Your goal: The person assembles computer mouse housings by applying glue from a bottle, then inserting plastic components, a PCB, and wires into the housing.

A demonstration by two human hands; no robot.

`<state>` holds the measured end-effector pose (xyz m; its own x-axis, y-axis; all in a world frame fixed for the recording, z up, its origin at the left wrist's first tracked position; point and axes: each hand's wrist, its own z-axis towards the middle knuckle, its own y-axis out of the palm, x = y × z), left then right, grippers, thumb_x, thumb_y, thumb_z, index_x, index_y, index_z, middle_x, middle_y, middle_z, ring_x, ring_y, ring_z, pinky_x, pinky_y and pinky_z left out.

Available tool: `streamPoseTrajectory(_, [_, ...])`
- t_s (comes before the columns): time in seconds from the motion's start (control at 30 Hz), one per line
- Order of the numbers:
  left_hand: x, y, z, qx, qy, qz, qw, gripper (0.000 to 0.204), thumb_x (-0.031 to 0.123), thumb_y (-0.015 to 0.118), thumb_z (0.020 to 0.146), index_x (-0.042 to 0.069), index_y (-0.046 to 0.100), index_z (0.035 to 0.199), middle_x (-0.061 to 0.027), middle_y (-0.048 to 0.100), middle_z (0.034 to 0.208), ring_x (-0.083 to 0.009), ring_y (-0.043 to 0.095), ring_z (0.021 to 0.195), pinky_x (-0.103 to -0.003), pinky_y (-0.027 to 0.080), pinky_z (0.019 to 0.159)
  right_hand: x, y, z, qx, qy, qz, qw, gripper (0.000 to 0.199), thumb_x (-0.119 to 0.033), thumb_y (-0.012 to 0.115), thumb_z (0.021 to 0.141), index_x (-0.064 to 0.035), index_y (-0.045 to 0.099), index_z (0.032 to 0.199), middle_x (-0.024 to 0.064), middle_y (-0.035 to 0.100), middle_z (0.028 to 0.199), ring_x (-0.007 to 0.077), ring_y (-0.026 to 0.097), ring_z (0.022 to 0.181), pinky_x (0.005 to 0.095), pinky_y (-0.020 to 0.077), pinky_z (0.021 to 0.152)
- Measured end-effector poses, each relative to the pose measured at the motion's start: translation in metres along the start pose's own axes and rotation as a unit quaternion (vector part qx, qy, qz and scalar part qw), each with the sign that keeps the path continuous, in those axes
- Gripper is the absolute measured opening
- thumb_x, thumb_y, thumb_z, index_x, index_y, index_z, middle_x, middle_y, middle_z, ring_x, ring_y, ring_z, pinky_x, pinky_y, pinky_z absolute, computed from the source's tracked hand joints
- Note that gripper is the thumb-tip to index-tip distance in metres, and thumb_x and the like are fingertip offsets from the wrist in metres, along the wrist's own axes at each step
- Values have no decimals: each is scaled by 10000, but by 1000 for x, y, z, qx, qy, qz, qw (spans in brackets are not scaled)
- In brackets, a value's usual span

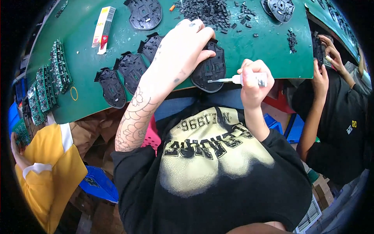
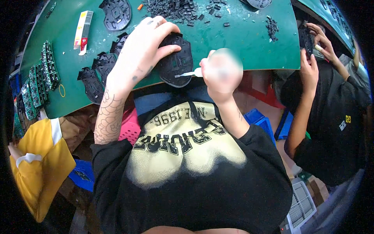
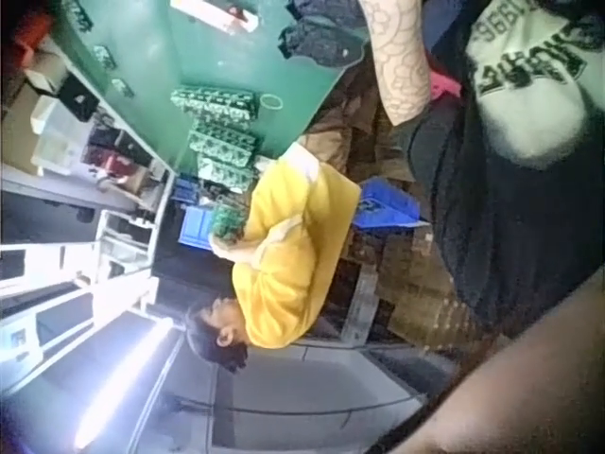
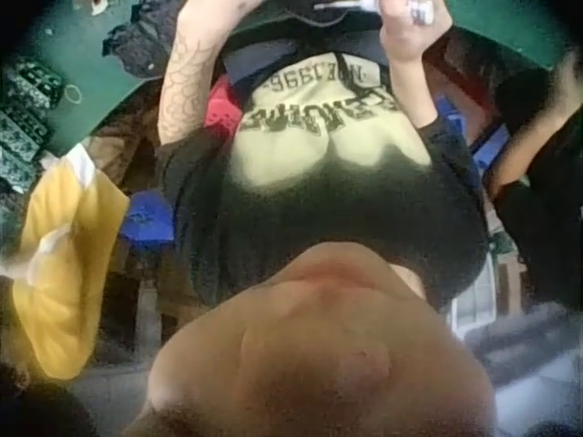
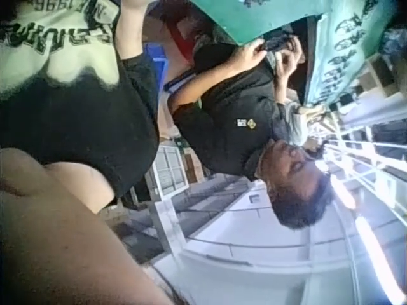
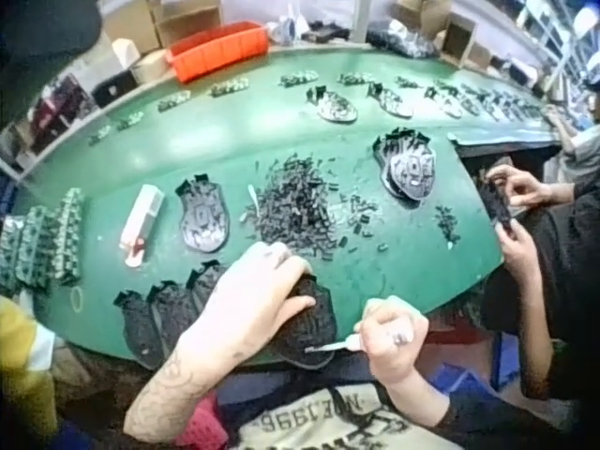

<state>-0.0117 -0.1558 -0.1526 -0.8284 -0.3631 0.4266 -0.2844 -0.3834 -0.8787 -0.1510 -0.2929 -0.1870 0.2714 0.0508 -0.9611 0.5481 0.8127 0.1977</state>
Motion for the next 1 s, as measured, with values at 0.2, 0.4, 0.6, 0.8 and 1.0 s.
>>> streamPoseTrajectory(0.2, [0, 4, 0, 5, -11, -25, 1000, 293, 190, 677, 745, 58, 553, 975, -97, 531, 911, -280, 526, 926, -364, 435, 809, 2, -3, -3, 5, -26, -36, 999, 152, 11, 611, 744, -14, 495, 649, 8, 468, 617, 71, 410, 535, 233, 311, 476])
streamPoseTrajectory(0.4, [-3, 5, 1, 6, -8, -35, 999, 289, 180, 674, 746, 53, 550, 974, -100, 530, 910, -287, 522, 923, -367, 433, 807, 4, -1, -1, 7, -56, -30, 998, 156, 44, 612, 732, -9, 500, 637, 19, 469, 598, 91, 412, 527, 244, 310, 471])
streamPoseTrajectory(0.6, [-4, 5, 2, 5, -9, -47, 999, 285, 177, 673, 746, 52, 549, 970, -102, 528, 910, -292, 519, 926, -370, 430, 805, 6, -2, -1, -11, -63, -30, 998, 158, 56, 608, 729, -5, 499, 631, 23, 478, 587, 93, 416, 517, 246, 306, 467])
streamPoseTrajectory(0.8, [-4, 8, 1, 7, -5, -49, 999, 290, 178, 676, 744, 51, 552, 972, -104, 531, 917, -293, 518, 931, -367, 431, 809, 6, -4, -5, -1, -76, -42, 996, 146, 60, 612, 721, -3, 507, 640, 23, 486, 598, 95, 421, 518, 250, 312, 468])
streamPoseTrajectory(1.0, [-3, 8, -2, 5, -8, -55, 998, 290, 176, 676, 745, 48, 554, 974, -107, 533, 922, -293, 519, 938, -364, 431, 819, 7, -4, -7, 4, -78, -49, 996, 151, 50, 621, 725, -2, 506, 644, 25, 486, 604, 103, 430, 526, 254, 315, 470])
